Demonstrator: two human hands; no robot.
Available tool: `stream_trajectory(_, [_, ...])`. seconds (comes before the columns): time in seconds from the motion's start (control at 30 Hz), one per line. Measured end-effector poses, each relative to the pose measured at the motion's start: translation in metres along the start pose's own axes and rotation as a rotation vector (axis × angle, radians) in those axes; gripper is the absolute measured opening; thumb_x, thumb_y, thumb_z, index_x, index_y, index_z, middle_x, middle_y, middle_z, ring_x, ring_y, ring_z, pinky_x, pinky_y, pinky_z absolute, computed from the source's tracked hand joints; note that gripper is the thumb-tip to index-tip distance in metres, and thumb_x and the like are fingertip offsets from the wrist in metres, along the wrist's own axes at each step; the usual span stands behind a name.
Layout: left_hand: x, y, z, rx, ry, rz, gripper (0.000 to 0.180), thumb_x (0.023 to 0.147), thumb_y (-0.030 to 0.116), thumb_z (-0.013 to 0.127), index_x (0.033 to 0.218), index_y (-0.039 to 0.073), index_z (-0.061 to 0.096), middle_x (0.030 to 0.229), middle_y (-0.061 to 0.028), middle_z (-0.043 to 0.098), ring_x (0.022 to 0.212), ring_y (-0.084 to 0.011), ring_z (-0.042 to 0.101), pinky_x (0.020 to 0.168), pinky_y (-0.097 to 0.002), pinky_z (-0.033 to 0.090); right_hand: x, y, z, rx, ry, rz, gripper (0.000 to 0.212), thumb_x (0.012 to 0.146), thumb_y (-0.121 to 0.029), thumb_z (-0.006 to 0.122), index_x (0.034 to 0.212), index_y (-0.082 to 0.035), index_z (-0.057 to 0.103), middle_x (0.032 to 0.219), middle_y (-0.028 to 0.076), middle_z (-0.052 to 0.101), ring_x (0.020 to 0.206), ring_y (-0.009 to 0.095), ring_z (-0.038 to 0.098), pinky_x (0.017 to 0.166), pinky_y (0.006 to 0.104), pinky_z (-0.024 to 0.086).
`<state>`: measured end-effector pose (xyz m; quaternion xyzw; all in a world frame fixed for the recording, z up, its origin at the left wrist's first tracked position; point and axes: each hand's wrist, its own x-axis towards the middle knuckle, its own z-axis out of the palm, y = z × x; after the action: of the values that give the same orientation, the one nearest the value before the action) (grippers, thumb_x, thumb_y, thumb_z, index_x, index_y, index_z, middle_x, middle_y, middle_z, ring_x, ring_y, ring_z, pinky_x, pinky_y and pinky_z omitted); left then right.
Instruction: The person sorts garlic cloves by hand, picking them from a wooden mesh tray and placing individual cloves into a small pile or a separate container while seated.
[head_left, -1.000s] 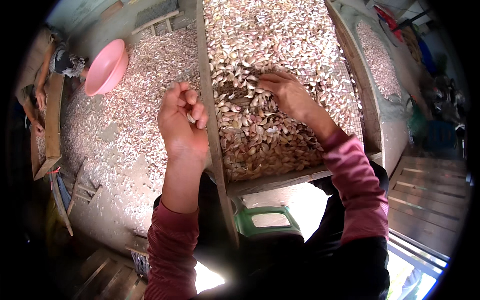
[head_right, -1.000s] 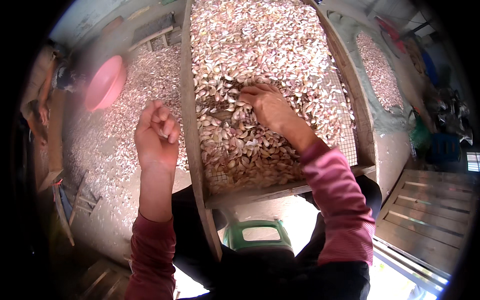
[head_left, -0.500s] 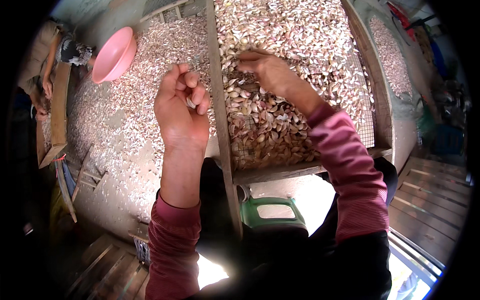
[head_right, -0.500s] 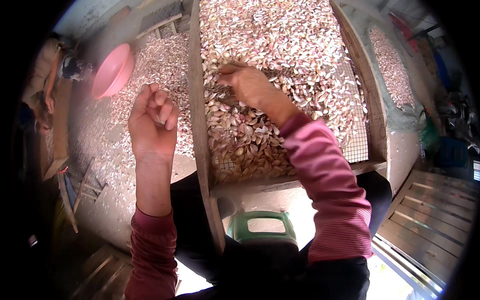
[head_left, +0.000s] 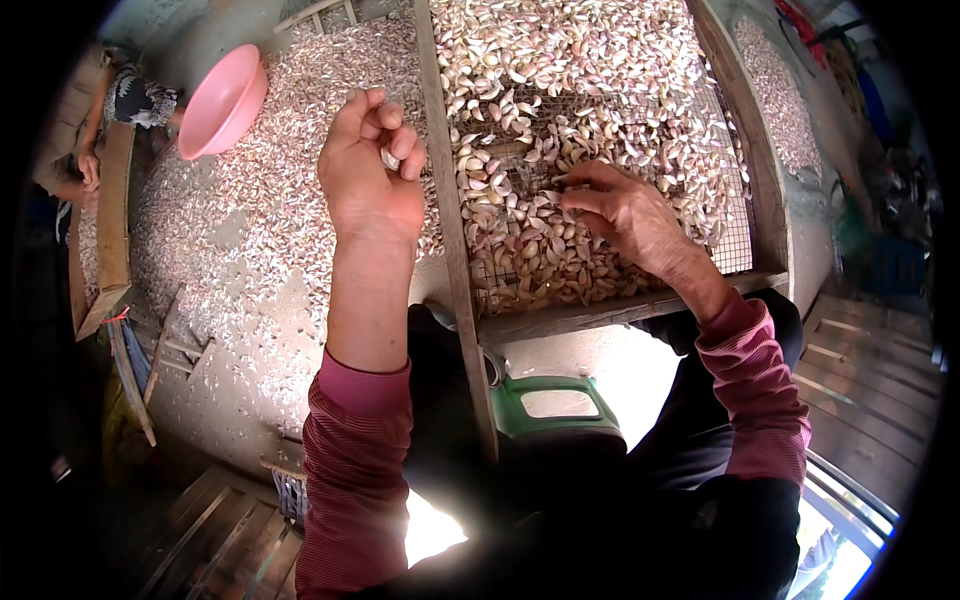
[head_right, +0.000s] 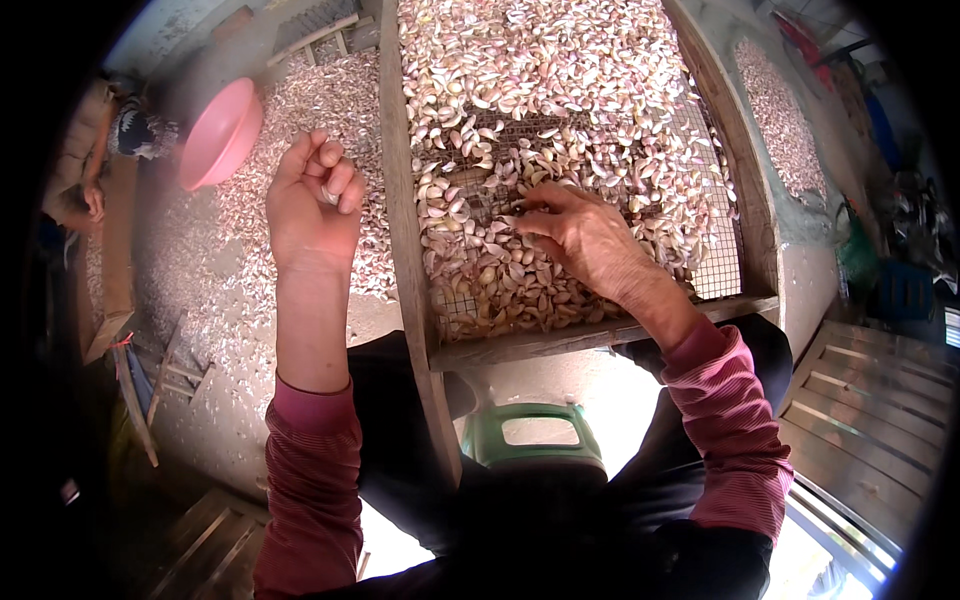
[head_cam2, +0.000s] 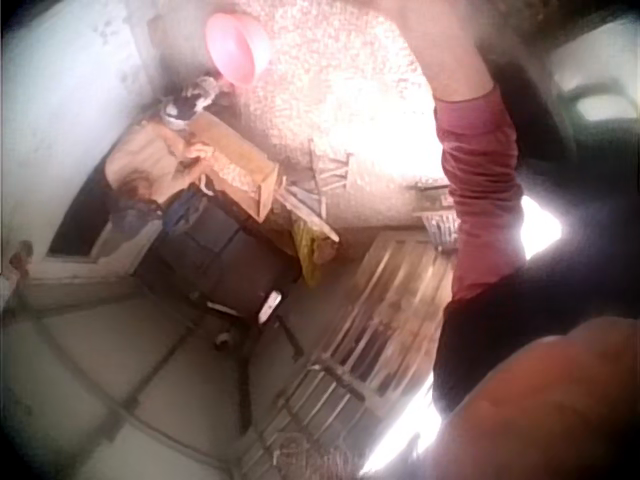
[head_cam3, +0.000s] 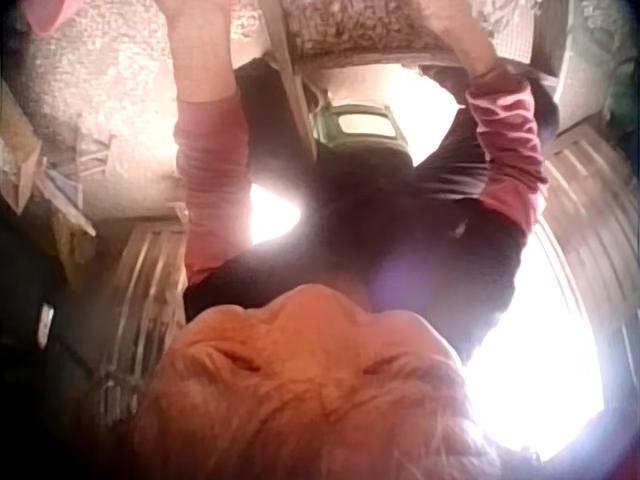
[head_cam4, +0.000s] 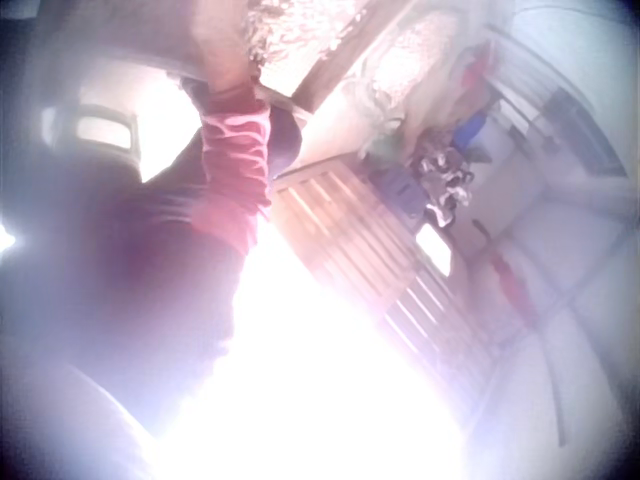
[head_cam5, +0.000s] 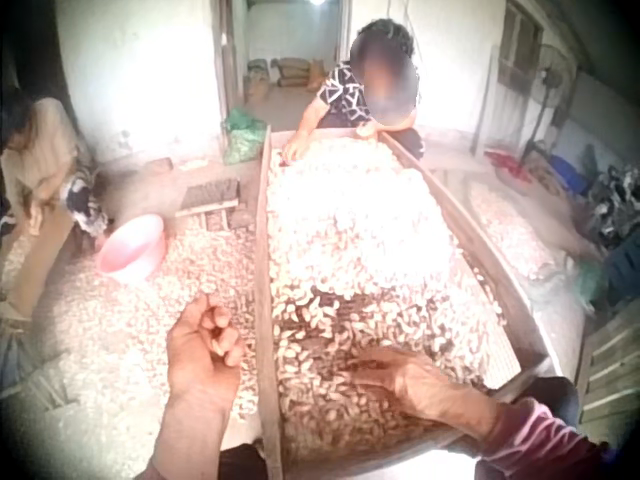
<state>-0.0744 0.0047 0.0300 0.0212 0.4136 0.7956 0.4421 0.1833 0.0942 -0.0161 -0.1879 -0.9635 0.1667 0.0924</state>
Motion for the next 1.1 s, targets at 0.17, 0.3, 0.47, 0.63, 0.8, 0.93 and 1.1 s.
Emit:
stream_trajectory(0.17, [0.002, -0.004, 0.009, 0.01, -0.001, -0.026, 0.02, 0.099, 0.025, 0.051, 0.093, 0.006, 0.054, 0.07, -0.0014, 0.051, 0.053, -0.0113, 0.041, 0.043, -0.0258, 0.028, 0.038, -0.041, 0.016, -0.171, 0.024, -0.239, 0.044, 0.075, -0.018, 0.075, 0.118, -0.012, 0.067, 0.128, 0.006, 0.059, 0.121, 0.025, 0.05, 0.102, 0.0405, 0.043])
stream_trajectory(0.3, [-0.004, 0.0, 0.004, 0.0, 0.021, -0.01, 0.022, 0.1, 0.027, 0.051, 0.093, 0.007, 0.053, 0.07, -0.0012, 0.051, 0.052, -0.0111, 0.04, 0.042, -0.0259, 0.028, 0.05, -0.046, 0.018, -0.019, -0.151, -0.237, 0.029, 0.078, -0.011, 0.071, 0.106, -0.008, 0.068, 0.111, 0.008, 0.066, 0.1, 0.027, 0.062, 0.087, 0.0389, 0.054])
stream_trajectory(0.47, [-0.008, 0.008, 0.007, -0.013, 0.057, 0.012, 0.02, 0.1, 0.026, 0.051, 0.094, 0.007, 0.054, 0.07, -0.0011, 0.051, 0.052, -0.011, 0.04, 0.042, -0.0256, 0.028, 0.118, -0.003, 0.019, -0.009, 0.066, -0.136, 0.019, 0.083, -0.002, 0.062, 0.102, -0.002, 0.066, 0.101, 0.01, 0.068, 0.087, 0.029, 0.065, 0.077, 0.0363, 0.056])
stream_trajectory(0.63, [-0.003, 0.001, 0.012, -0.024, 0.038, -0.003, 0.019, 0.1, 0.025, 0.049, 0.095, 0.007, 0.054, 0.071, -0.0015, 0.052, 0.051, -0.0112, 0.041, 0.042, -0.0257, 0.029, 0.173, 0.027, 0.044, -0.065, 0.258, -0.188, 0.027, 0.079, 0.007, 0.061, 0.103, -0.003, 0.068, 0.112, 0.014, 0.065, 0.105, 0.031, 0.062, 0.105, 0.0415, 0.043])
stream_trajectory(0.8, [-0.006, 0.003, 0.01, -0.03, 0.063, 0.0, 0.019, 0.099, 0.024, 0.051, 0.091, 0.007, 0.055, 0.07, -0.0011, 0.051, 0.052, -0.0113, 0.037, 0.043, -0.0256, 0.028, 0.15, 0.047, 0.021, -0.075, 0.203, 0.041, 0.032, 0.079, 0.012, 0.056, 0.096, -0.009, 0.073, 0.115, 0.008, 0.066, 0.097, 0.019, 0.067, 0.078, 0.0238, 0.064])
stream_trajectory(0.93, [-0.004, 0.001, 0.009, -0.032, 0.066, -0.021, 0.02, 0.1, 0.025, 0.051, 0.091, 0.007, 0.054, 0.07, -0.0007, 0.051, 0.052, -0.011, 0.037, 0.044, -0.0256, 0.028, 0.145, 0.061, 0.018, 0.018, 0.291, 0.102, 0.021, 0.086, 0.002, 0.062, 0.098, -0.011, 0.073, 0.11, 0.008, 0.07, 0.091, 0.018, 0.07, 0.073, 0.0249, 0.064])
stream_trajectory(1.1, [-0.005, -0.001, 0.016, -0.018, 0.064, -0.009, 0.02, 0.1, 0.025, 0.051, 0.092, 0.007, 0.054, 0.07, -0.0008, 0.051, 0.052, -0.0109, 0.037, 0.044, -0.0256, 0.028, 0.16, 0.041, 0.033, 0.009, 0.213, 0.039, 0.014, 0.089, -0.01, 0.067, 0.102, -0.012, 0.072, 0.111, 0.006, 0.07, 0.089, 0.02, 0.07, 0.08, 0.0295, 0.061])
